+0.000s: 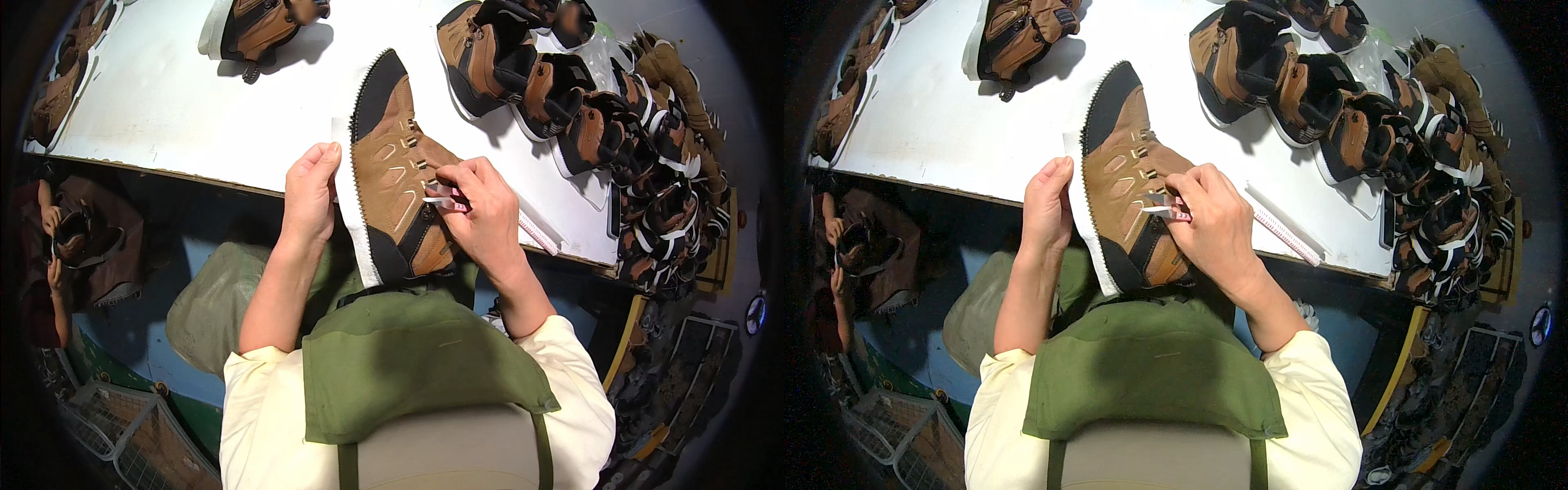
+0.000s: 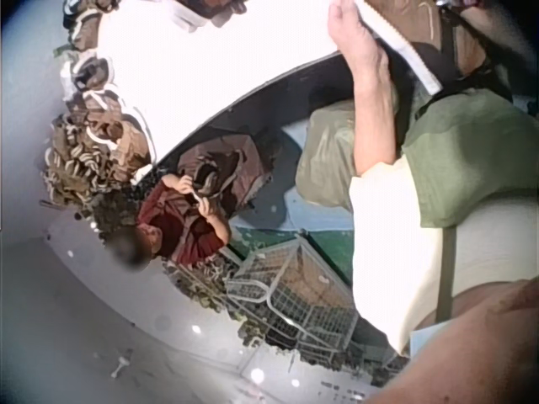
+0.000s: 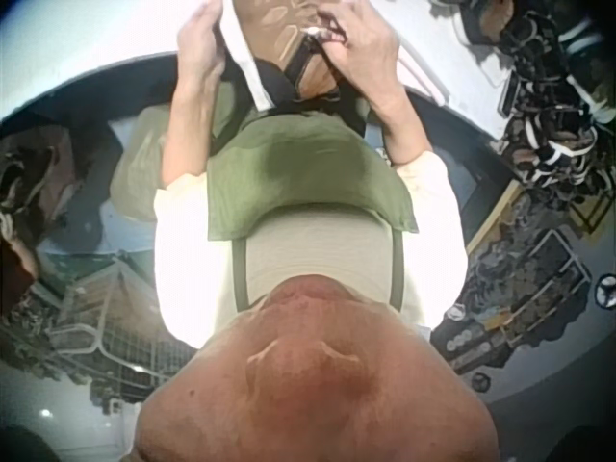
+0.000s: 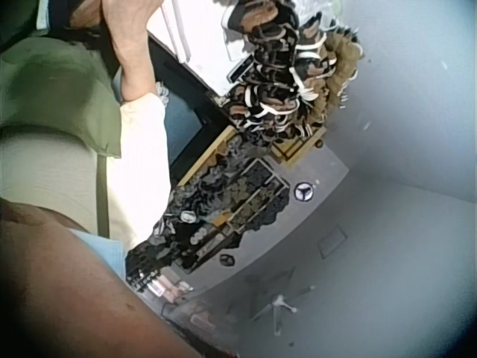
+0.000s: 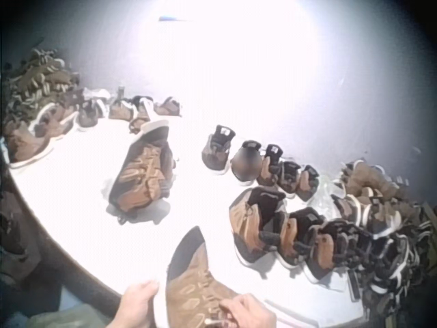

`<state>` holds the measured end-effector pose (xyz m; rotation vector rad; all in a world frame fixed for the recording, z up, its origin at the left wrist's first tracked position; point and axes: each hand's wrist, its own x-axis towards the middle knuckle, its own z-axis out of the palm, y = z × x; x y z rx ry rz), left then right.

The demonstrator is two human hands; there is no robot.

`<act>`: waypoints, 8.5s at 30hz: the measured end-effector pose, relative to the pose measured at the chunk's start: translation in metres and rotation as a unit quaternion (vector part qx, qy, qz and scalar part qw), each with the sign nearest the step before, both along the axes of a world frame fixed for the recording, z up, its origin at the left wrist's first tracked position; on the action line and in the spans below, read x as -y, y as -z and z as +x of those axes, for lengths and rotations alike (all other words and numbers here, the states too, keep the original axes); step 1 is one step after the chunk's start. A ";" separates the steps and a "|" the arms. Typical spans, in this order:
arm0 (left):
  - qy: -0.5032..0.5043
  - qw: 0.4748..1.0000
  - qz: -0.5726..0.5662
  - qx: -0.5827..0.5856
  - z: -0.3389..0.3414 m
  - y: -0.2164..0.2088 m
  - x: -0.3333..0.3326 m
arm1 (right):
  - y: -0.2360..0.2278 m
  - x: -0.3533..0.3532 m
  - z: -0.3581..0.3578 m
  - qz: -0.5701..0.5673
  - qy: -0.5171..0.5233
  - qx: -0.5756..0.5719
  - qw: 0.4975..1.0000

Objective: The person inspects a brown and black boot by turning it over, checking the sole, laces, and interior. They repeatedly handle the same boot, adjusting the laces and examining different parts of the upper and sole.

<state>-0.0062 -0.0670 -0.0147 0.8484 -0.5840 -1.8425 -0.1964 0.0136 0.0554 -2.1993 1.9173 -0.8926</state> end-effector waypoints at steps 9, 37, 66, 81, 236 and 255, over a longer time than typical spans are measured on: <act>-0.007 0.975 -0.159 0.155 0.008 0.010 -0.003 | -0.004 -0.001 0.001 0.002 0.001 -0.076 0.997; 0.080 0.625 -0.537 0.560 0.002 -0.050 0.009 | 0.004 -0.003 0.002 -0.069 -0.074 -0.059 0.993; 0.043 0.580 -0.585 0.566 0.008 -0.043 0.010 | 0.005 -0.006 0.001 -0.067 -0.074 -0.061 0.993; 0.046 0.625 -0.589 0.510 0.018 -0.040 0.009 | 0.007 -0.006 0.000 -0.073 -0.060 -0.046 0.994; -0.071 0.961 -0.074 -0.255 0.020 -0.051 -0.018 | 0.021 -0.035 -0.003 0.090 -0.083 0.343 0.931; 0.052 0.997 -0.063 -0.018 -0.006 -0.052 -0.027 | 0.020 -0.001 -0.025 0.038 -0.055 0.546 0.835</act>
